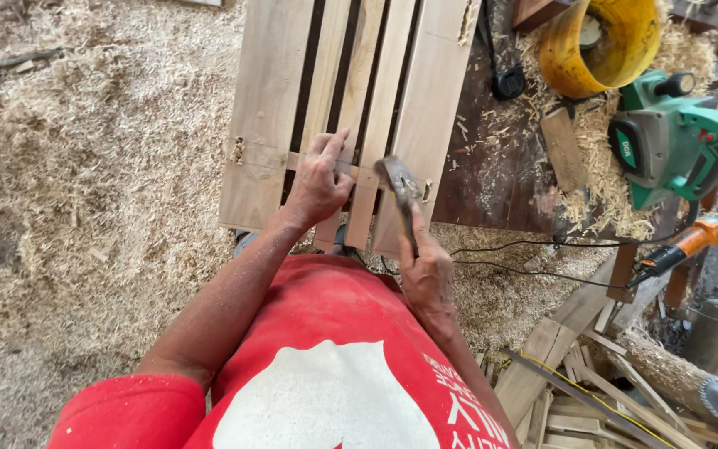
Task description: The person hammers nails into wooden slats and uses a sanding block to smooth the surface of a wooden frame.
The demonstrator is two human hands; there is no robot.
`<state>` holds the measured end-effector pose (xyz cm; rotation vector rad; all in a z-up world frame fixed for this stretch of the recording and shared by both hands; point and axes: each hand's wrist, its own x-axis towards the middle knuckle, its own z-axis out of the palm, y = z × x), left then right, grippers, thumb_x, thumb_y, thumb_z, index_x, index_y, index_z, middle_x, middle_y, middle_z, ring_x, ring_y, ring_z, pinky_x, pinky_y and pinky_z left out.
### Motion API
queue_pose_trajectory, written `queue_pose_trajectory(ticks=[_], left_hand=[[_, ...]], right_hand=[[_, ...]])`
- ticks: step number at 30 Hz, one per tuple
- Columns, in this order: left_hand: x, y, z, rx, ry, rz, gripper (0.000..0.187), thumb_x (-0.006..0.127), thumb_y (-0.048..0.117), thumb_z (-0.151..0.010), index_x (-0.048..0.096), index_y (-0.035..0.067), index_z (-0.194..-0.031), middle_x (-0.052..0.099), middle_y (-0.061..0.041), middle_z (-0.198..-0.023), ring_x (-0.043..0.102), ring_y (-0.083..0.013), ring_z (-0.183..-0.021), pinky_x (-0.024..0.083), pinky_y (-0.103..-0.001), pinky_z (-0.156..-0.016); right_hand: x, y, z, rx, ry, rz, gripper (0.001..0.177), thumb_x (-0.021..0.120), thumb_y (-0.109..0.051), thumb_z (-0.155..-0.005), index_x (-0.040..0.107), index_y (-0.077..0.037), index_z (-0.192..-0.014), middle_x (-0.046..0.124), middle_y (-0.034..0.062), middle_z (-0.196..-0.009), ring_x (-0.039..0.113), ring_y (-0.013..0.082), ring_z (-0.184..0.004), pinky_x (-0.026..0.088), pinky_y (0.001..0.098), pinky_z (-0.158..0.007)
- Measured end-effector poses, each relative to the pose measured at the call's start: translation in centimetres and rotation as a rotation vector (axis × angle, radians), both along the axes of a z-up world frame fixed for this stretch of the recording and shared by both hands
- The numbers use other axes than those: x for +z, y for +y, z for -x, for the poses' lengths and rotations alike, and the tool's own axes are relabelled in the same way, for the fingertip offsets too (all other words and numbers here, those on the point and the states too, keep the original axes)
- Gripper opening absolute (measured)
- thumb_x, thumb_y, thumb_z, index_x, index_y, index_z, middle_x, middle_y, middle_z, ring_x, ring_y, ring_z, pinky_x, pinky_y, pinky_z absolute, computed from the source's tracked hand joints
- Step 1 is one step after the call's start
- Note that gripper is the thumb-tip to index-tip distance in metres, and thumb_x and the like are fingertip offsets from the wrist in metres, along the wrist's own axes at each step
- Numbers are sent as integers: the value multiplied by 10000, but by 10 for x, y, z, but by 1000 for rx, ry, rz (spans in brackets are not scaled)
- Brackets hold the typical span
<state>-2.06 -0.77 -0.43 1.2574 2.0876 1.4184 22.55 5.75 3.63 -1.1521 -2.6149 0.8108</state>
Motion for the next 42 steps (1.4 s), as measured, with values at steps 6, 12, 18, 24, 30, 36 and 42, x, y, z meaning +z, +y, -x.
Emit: queue_pose_trajectory(ticks=[6, 12, 18, 24, 30, 36, 42], left_hand=[[-6, 4, -3, 9, -73, 63, 680, 571, -26, -794, 478, -49, -1467, 566, -243, -1233, 636, -382, -1078, 567, -424, -921], [27, 23, -18, 77, -109, 171, 521, 675, 39, -846, 603, 16, -1362, 630, -182, -1130, 653, -273, -777, 558, -394, -707], [84, 143, -43, -143, 91, -72, 390, 724, 134, -958, 639, 37, -1326, 666, -142, -1061, 662, -218, -799, 560, -372, -737], [106, 325, -60, -335, 353, -338, 166, 730, 105, -974, 740, 23, -1118, 711, -175, -1049, 676, -378, -1002, 541, -463, -880], [39, 485, -68, -395, 576, -5, 202, 677, 78, -824, 783, 91, -996, 722, -184, -1010, 668, -374, -1020, 531, -472, -903], [-22, 560, -74, -381, 728, 129, 176, 593, 123, -888, 755, 118, -956, 728, -150, -1061, 677, -345, -1064, 547, -461, -927], [4, 550, -76, -410, 717, 281, 190, 650, 234, -894, 761, 163, -1030, 701, -131, -1116, 660, -333, -1102, 545, -458, -937]], right_hand=[[38, -3, 14, 35, 28, 14, 558, 597, -175, -1016, 461, -70, -1546, 753, 225, -941, 734, 309, -714, 620, 414, -612], [33, 30, -21, -77, 355, -179, 480, 609, -235, -1085, 495, -88, -1527, 751, 225, -1128, 785, 303, -885, 659, 364, -714], [-8, 70, -108, -493, 79, 147, 564, 561, -321, -1005, 464, -67, -1500, 671, 83, -634, 624, 160, -459, 549, 331, -368], [-30, 94, -169, -472, 76, 1, 567, 498, -339, -1062, 422, -54, -1547, 631, 23, -634, 572, 103, -453, 488, 268, -344], [-28, 92, -154, -598, -10, 149, 558, 509, -345, -1029, 428, -145, -1544, 651, 38, -623, 561, 135, -421, 491, 293, -329], [-48, 92, -159, -610, 78, 142, 577, 590, -345, -986, 488, -182, -1530, 690, 117, -653, 657, 250, -525, 554, 401, -465], [-70, 109, -173, -561, 150, 304, 573, 643, -288, -968, 479, -270, -1517, 750, 215, -871, 786, 319, -785, 604, 441, -723]])
